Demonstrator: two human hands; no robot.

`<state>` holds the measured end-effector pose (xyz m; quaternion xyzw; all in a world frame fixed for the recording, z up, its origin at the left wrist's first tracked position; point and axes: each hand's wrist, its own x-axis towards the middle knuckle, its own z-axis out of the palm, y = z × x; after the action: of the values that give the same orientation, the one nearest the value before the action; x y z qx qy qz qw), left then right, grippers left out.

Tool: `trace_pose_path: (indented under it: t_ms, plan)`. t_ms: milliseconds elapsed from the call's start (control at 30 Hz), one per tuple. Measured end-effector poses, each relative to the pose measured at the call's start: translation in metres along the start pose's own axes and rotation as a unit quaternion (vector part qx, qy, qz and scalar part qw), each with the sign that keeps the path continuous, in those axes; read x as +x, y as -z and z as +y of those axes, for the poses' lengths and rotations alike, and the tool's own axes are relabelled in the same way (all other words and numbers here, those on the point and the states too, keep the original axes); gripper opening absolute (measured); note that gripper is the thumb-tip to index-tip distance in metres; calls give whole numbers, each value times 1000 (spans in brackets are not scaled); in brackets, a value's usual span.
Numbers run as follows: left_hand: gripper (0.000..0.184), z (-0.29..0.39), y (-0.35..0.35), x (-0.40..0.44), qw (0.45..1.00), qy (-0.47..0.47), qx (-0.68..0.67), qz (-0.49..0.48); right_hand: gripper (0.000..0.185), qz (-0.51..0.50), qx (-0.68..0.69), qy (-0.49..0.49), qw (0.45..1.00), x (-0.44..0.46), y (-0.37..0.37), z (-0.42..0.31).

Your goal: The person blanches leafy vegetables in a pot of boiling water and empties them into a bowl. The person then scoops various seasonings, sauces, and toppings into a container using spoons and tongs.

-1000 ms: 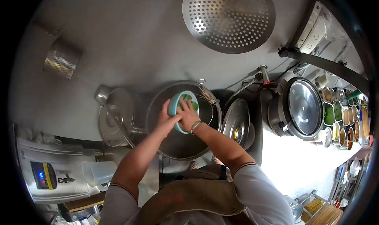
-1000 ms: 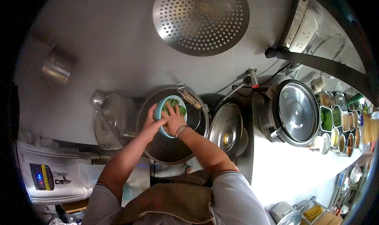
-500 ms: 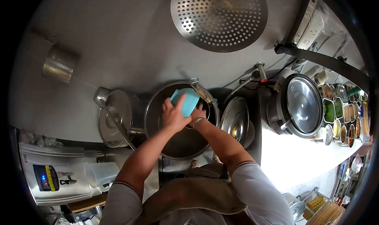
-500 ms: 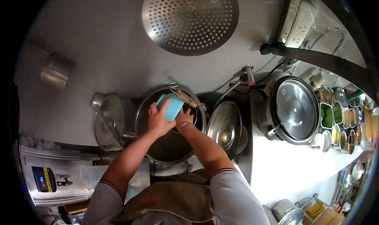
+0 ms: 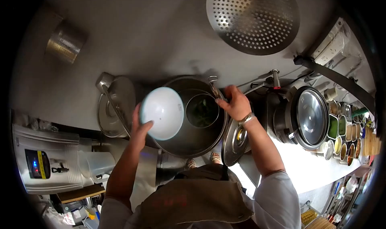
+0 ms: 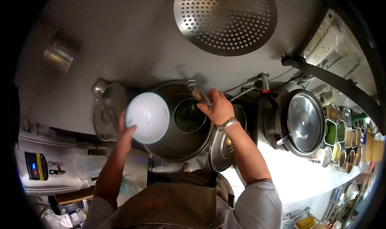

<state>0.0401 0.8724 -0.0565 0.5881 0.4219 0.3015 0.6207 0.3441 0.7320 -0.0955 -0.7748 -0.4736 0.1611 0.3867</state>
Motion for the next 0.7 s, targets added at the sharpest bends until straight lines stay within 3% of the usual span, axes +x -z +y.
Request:
trace_pose_path:
  t_ms: [33,67,100,133,167,267,433,600,633,700]
  plan:
    - [69,-4,19,-13,998,35,-55,24,31,59,22,60,996,9,-7,1]
    - [64,-19,49,-26,999,2,31,8,31,64,4,75,995,18,-15,0]
    - [60,-36,75,-42,1000,16,14,12,30,70,-15,90,993,27,-23,-1]
    - [56,-53,102,-57,999,30,-3,15,30,22,-76,62,995,38,-33,-4]
    - [54,-63,118,-77,988,87,-124,37,30,-26,-137,34,990,44,-40,-8]
    - [50,-72,145,-142,991,53,-98,73,29,-30,-145,80,986,48,-43,-35]
    - [64,-89,165,-212,927,130,-304,178,31,-93,-160,73,980,61,-83,-32]
    - [73,-108,165,-246,910,119,-321,233,34,-140,-194,-24,971,64,-135,4]
    - [73,-175,202,-258,931,85,-242,259,34,-139,-196,-58,969,68,-147,16]
    - [72,-191,212,-280,919,86,-268,276,34,-101,-123,-24,987,66,-167,52]
